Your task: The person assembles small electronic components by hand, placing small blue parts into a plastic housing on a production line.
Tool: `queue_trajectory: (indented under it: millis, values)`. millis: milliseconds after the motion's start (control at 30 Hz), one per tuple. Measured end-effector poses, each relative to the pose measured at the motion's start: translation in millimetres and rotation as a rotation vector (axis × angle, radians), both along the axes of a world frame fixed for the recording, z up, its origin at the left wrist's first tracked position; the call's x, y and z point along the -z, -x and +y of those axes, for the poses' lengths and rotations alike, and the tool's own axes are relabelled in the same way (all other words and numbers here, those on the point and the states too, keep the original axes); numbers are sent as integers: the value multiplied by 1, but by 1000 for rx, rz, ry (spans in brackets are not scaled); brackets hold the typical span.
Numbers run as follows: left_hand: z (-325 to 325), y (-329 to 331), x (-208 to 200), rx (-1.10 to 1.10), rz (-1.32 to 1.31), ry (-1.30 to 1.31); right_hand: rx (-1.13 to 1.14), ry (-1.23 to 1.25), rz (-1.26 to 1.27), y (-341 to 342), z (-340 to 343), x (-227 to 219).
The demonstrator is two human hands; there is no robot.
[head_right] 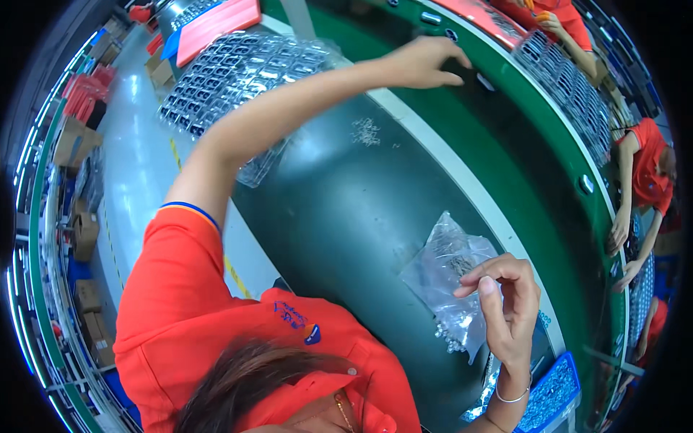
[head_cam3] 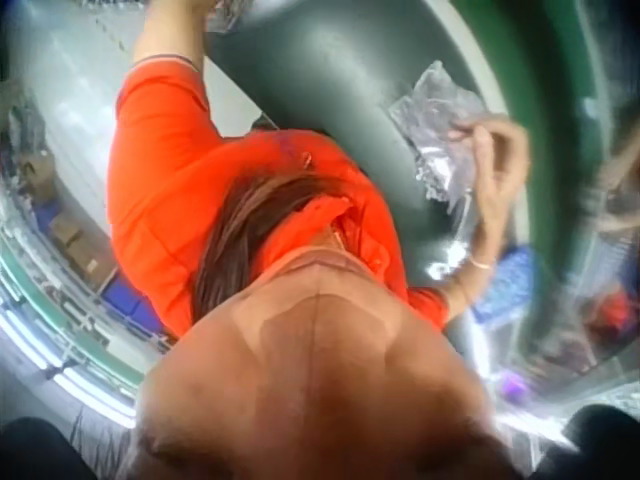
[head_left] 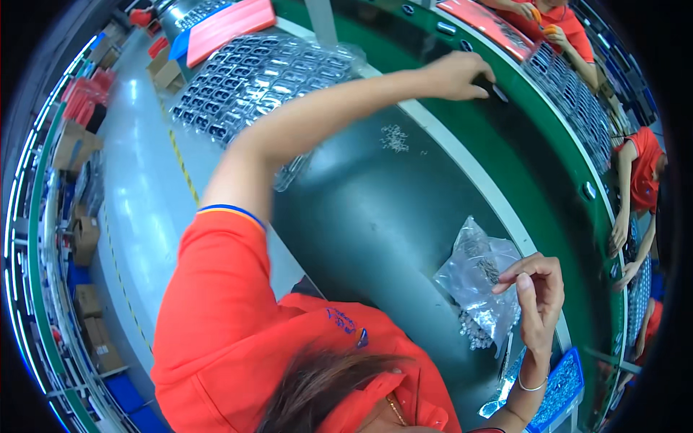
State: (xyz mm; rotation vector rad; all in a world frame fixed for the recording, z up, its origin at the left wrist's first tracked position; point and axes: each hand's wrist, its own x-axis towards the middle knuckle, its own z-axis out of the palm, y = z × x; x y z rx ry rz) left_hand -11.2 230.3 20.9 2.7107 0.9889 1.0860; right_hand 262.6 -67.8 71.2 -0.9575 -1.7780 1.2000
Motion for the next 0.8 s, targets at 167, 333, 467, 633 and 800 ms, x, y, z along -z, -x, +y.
queue_trajectory:
  millis: [167, 333, 467, 633, 800]
  values:
    - [-114, 223, -38, -259, 60, 136, 26, 11, 6, 22, -12, -1]
    - [-236, 388, -42, -590, 265, 571, 47, 22, -10, 43, -14, -4]
    - [-274, 405, -19, -533, 317, 409, 8, 13, -23, 58, -12, -10]
    - [-280, 394, -4, -472, 397, 215, -55, 41, 11, 82, -12, -15]
    - [-284, 393, -7, -441, 461, 249, -101, 61, 32, 85, -12, -14]
